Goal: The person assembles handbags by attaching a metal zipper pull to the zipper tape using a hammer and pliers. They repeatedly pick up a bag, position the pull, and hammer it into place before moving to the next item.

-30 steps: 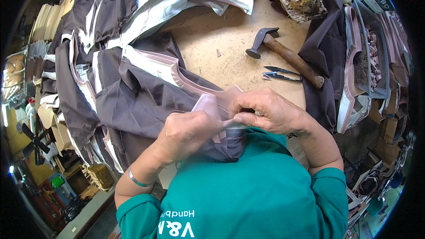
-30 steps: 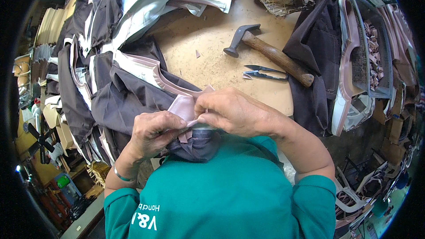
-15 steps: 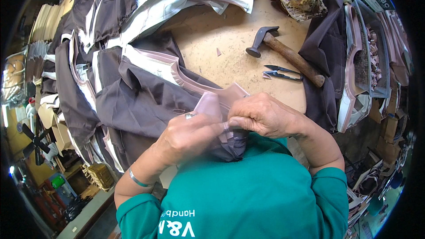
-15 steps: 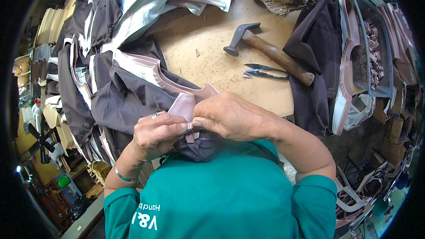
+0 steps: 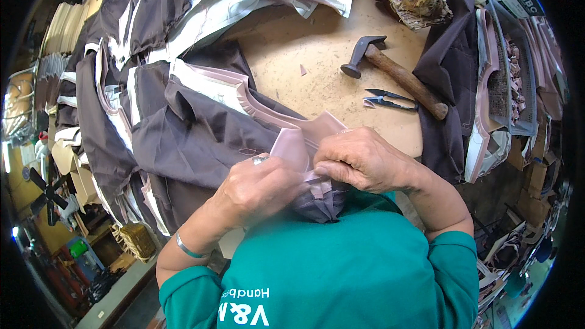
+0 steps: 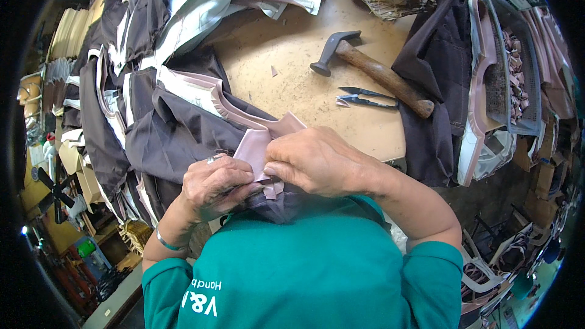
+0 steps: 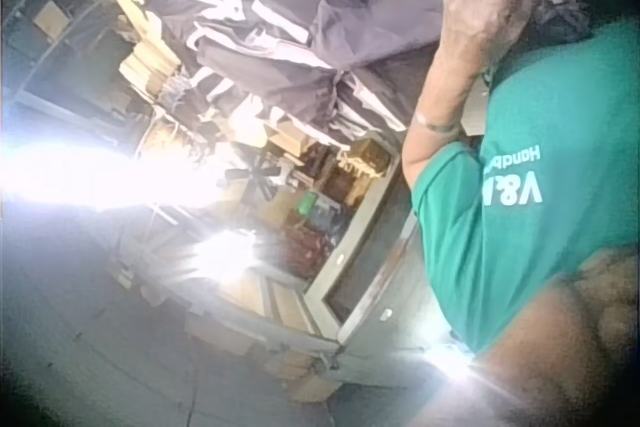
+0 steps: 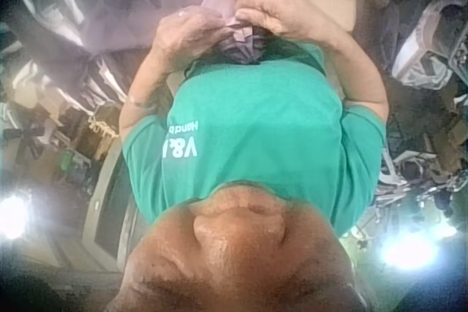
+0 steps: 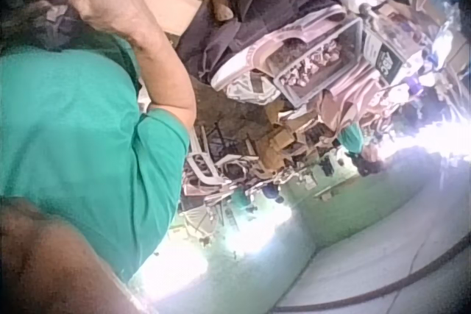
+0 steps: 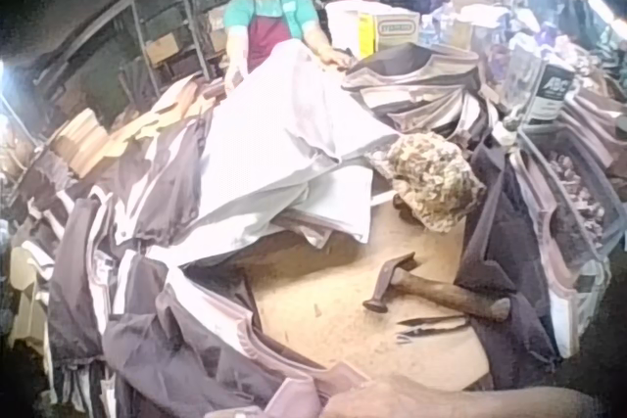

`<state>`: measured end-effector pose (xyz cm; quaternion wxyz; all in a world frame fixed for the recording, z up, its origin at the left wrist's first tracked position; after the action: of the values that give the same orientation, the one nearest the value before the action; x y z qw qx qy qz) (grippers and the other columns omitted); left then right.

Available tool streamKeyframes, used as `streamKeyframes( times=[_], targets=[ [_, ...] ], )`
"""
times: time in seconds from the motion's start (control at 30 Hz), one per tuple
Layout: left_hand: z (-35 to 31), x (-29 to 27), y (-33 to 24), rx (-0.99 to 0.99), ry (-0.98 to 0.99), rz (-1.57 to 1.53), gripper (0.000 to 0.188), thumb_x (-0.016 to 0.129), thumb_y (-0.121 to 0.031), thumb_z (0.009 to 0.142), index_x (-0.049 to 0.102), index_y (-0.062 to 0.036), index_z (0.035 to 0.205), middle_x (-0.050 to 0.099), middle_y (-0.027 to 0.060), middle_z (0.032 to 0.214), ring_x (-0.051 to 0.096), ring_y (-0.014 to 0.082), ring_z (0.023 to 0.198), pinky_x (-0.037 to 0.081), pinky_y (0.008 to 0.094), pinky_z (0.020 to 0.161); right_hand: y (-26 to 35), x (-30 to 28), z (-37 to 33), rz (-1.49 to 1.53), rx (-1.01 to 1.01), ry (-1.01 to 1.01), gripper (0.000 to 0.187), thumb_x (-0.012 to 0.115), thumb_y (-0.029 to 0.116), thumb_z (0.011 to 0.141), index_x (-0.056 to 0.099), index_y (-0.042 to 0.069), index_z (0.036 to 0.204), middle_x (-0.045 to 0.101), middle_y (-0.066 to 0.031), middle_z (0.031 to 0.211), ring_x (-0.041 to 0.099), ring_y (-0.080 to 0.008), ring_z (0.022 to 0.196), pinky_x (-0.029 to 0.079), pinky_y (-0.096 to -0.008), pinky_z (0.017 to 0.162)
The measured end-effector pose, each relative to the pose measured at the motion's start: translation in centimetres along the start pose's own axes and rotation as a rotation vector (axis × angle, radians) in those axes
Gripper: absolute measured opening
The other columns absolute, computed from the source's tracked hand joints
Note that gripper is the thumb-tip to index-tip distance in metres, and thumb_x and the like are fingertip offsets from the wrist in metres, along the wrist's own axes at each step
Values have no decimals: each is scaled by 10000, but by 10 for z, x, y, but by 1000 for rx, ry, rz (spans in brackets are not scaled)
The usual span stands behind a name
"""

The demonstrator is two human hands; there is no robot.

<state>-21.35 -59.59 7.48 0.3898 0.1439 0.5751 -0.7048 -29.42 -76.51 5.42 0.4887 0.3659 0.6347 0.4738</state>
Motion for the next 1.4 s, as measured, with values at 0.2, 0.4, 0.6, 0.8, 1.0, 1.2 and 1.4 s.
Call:
streamKeyframes(
  times=[0.2, 0.4, 0.6, 0.8, 1.0, 1.2, 1.4],
  targets=[
    [3, 0, -4, 121, -39, 64, 211, 610, -10, 622, 600, -16, 833, 538, 76, 720, 538, 192, 551, 438, 300, 473, 0, 1, 1, 32, -16, -1, 187, 543, 222, 823, 585, 44, 781, 564, -165, 672, 560, -350, 663, 437, -398, 582],
    [-5, 2, -1, -102, -24, -91, 260, 699, -48, 652, 596, -19, 889, 573, 98, 721, 580, 228, 599, 466, 320, 539, 0, 1, -1, -46, -105, -14, 164, 566, 207, 795, 587, 46, 776, 569, -154, 663, 561, -346, 643, 439, -403, 574],
    [8, -4, 0, -372, 111, -295, 264, 738, -149, 678, 628, -5, 870, 622, 98, 757, 601, 169, 653, 471, 255, 572, 4, 3, -2, -80, -147, -56, 137, 585, 185, 771, 577, 53, 731, 567, -123, 641, 560, -317, 614, 440, -390, 579],
    [10, -8, -1, -701, 250, -542, 162, 671, -134, 748, 643, 5, 826, 636, 91, 732, 597, 128, 661, 464, 255, 593, 3, 6, -2, -92, -183, -83, 128, 587, 173, 766, 563, 58, 716, 558, -105, 627, 552, -302, 595, 435, -382, 588],
    [9, -6, 2, -697, 193, -504, 141, 645, -129, 776, 629, 9, 800, 599, 64, 661, 540, 98, 601, 433, 250, 548, 4, 5, -5, -274, -238, -160, 97, 593, 168, 761, 574, 74, 773, 589, -82, 743, 568, -271, 689, 429, -388, 618],
    [2, -4, 17, -813, -82, -824, 108, 603, -75, 808, 554, 11, 765, 556, 10, 711, 470, 59, 626, 382, 197, 567, -40, -89, -89, -1157, -20, -1166, 643, 710, 302, 688, 401, 48, 1191, 437, -164, 1222, 417, -340, 1147, 270, -479, 1004],
    [41, 10, 29, -667, 423, -361, 276, 601, -163, 823, 521, -7, 1036, 564, 28, 822, 494, 79, 708, 410, 223, 634, -57, -120, -93, -1131, -112, -1202, 788, 767, 213, 590, 338, 45, 1230, 400, -160, 1240, 377, -343, 1160, 257, -480, 1011]
  ],
)
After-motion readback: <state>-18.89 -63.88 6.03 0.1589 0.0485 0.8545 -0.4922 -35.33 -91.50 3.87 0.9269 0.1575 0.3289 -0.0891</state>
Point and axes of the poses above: each hand's wrist, its own z-axis towards the middle knuckle, its own x-axis out of the palm, y = z × x, the point moved 2 cm from there along z, towards the middle knuckle
